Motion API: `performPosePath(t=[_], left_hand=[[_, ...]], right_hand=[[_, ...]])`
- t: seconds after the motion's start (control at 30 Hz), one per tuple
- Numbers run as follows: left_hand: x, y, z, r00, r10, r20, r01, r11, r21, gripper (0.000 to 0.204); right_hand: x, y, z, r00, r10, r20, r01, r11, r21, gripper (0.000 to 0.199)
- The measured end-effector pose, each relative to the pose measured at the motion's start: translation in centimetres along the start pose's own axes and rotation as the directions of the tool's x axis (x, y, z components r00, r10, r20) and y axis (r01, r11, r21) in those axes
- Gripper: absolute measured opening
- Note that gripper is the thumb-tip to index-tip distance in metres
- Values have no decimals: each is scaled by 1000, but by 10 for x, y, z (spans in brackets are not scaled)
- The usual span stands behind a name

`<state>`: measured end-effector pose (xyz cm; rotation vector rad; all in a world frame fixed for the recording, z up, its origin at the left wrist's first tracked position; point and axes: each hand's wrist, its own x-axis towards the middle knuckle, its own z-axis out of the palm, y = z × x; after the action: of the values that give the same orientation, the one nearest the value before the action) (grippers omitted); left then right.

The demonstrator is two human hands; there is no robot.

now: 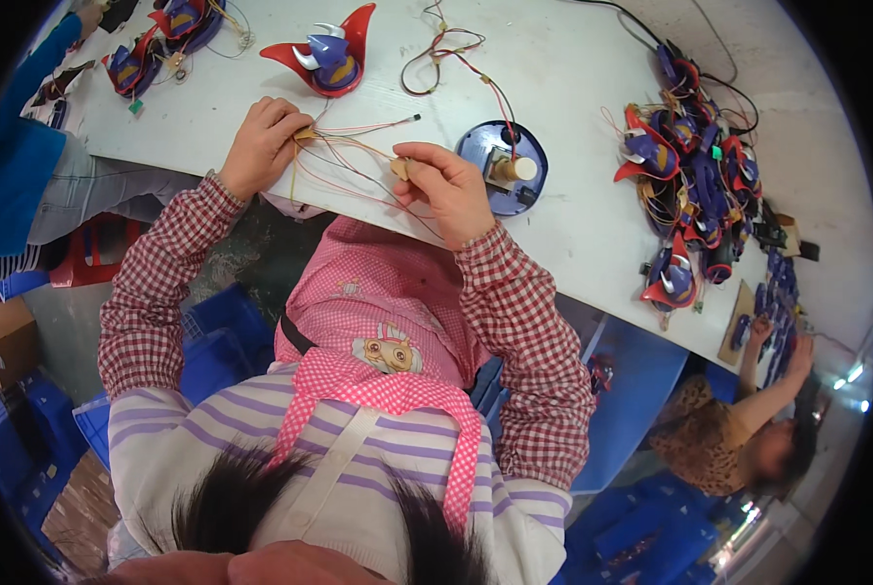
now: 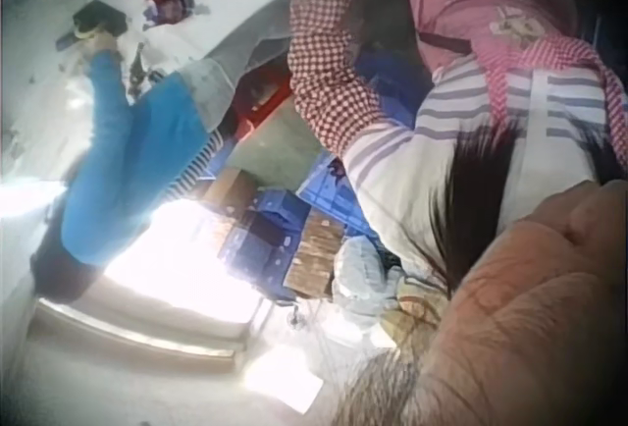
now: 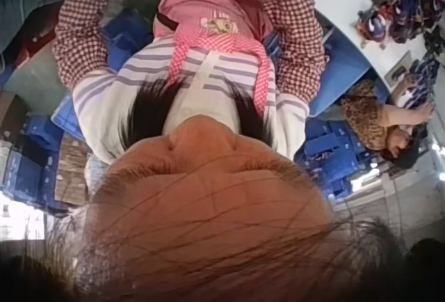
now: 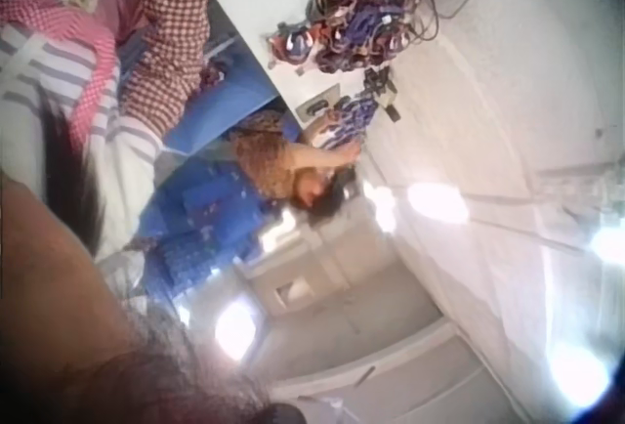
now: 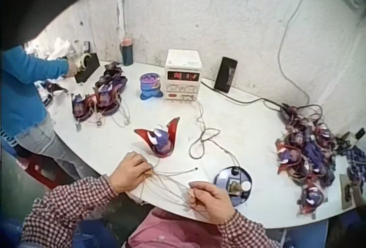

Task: Assembling and testing electronic components and wiring onto decorative plastic bases at a workshop station.

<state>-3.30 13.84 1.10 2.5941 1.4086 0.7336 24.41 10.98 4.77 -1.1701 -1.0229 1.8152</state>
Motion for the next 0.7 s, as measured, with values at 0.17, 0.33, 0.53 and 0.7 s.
performPosePath(t=[0.17,0.33,0.53,0.7], left_hand=[[4,1,0,999,51,-10,-51,998,20,25],[8,2,-8,998,60,-3,-60,998,-33,25],[3,-3,-8,996,81,-33,-82,997,-17,26],[5,-8,-3,975,210,-77,-206,977,57,26]], right_hand=[[-5,3,-1,1000,15,17,-17,995,100,25],[-3,14,-8,998,-59,31,56,994,95,27],[-5,10,-2,1000,25,7,-26,997,74,25],[-5,16,-3,1000,-6,19,4,995,102,25]])
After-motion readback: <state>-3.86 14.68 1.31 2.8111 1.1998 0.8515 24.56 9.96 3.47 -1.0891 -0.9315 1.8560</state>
